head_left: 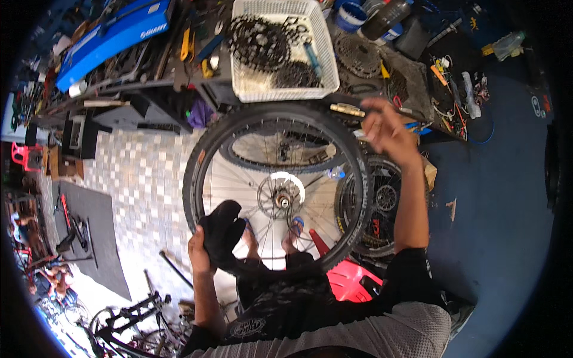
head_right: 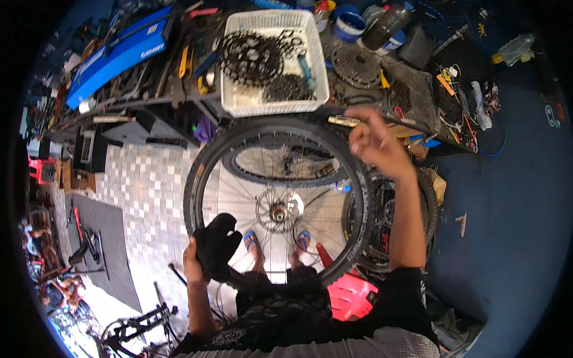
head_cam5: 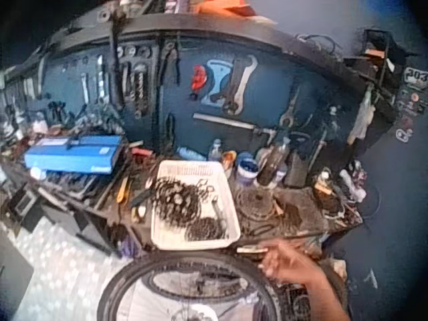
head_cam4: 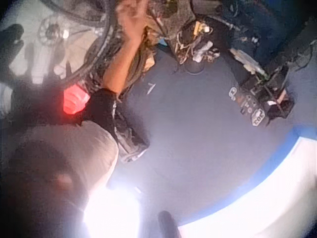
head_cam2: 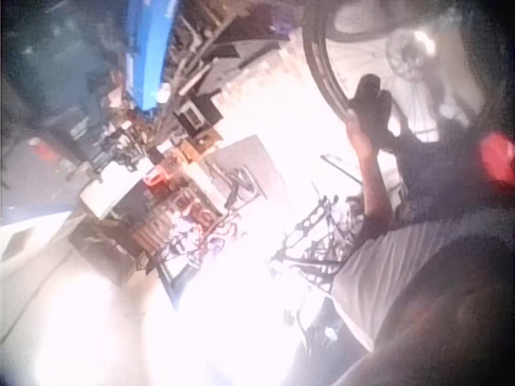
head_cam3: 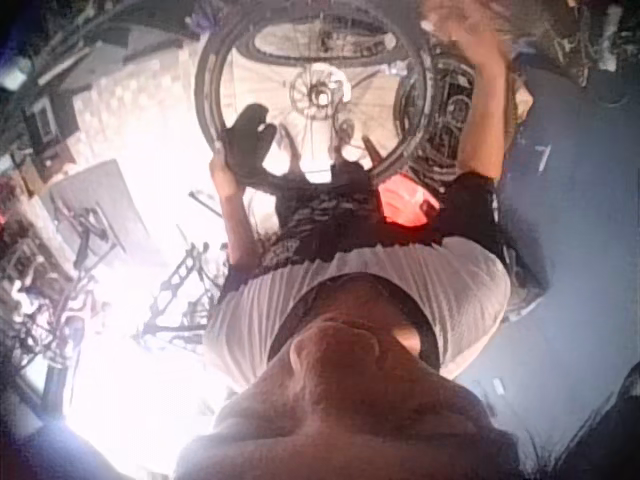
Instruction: The person assembles a bicycle cassette by hand, placing individual sprockets and spacers onto a bicycle wheel hub. The person handles each component one at a time, stacking them in sequence on the hub, and then wipes the assembled cassette with a cloth.
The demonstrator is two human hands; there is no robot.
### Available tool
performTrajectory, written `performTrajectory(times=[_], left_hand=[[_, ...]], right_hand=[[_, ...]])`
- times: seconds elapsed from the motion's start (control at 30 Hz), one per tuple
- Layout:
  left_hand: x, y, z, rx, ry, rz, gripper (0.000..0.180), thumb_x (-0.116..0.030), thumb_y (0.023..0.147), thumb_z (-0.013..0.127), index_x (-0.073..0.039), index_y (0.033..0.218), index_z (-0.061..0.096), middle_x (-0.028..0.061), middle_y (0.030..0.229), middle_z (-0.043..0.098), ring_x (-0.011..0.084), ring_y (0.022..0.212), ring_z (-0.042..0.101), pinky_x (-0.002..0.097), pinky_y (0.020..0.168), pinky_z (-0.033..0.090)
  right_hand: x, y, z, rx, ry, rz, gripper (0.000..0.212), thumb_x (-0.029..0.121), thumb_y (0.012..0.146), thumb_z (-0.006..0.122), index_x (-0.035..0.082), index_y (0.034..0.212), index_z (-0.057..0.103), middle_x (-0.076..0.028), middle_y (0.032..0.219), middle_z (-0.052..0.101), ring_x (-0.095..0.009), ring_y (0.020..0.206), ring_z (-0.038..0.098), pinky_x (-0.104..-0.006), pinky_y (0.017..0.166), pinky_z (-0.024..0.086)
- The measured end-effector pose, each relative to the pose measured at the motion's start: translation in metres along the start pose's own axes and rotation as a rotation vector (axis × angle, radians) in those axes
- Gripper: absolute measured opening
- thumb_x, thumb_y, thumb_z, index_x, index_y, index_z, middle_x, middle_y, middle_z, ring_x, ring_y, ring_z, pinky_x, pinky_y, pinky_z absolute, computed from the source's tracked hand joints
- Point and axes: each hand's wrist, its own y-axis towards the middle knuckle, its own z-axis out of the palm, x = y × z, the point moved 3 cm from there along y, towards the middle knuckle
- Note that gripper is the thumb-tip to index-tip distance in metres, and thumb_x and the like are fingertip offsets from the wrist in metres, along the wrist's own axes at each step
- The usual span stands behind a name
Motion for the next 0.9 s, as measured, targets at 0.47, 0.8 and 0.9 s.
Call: performTrajectory(times=[0.47, 0.8, 0.9], left_hand=[[0.028, -0.069, -0.072, -0.169, -0.149, -0.019, 0.046, -0.04, 0.106, 0.057, 0.004, 0.11, 0.07, 0.0139, 0.102, 0.076, 0.021, 0.085, 0.075, 0.0323, 0.076, 0.062], [0.026, -0.066, -0.072, -0.209, -0.114, -0.07, 0.044, -0.038, 0.105, 0.058, 0.003, 0.113, 0.069, 0.016, 0.104, 0.076, 0.0239, 0.086, 0.076, 0.035, 0.077, 0.063], [0.022, -0.056, -0.054, -0.169, -0.085, -0.073, 0.045, -0.038, 0.106, 0.056, 0.004, 0.118, 0.067, 0.0173, 0.109, 0.075, 0.0258, 0.09, 0.076, 0.0363, 0.08, 0.063]], right_hand=[[-0.135, -0.049, 0.167, 0.425, -0.256, 0.457, 0.053, 0.012, 0.087, 0.066, 0.013, 0.138, 0.053, -0.003, 0.089, 0.062, -0.011, 0.081, 0.058, -0.0297, 0.07, 0.047], [-0.197, -0.034, 0.156, 0.401, -0.13, 0.581, 0.05, 0.013, 0.088, 0.066, 0.017, 0.136, 0.054, -0.001, 0.087, 0.057, -0.008, 0.063, 0.048, -0.0277, 0.052, 0.039], [-0.22, -0.04, 0.157, 0.385, 0.09, 0.672, 0.047, 0.012, 0.089, 0.067, 0.017, 0.135, 0.055, 0.001, 0.084, 0.057, -0.005, 0.054, 0.042, -0.0253, 0.044, 0.032]])
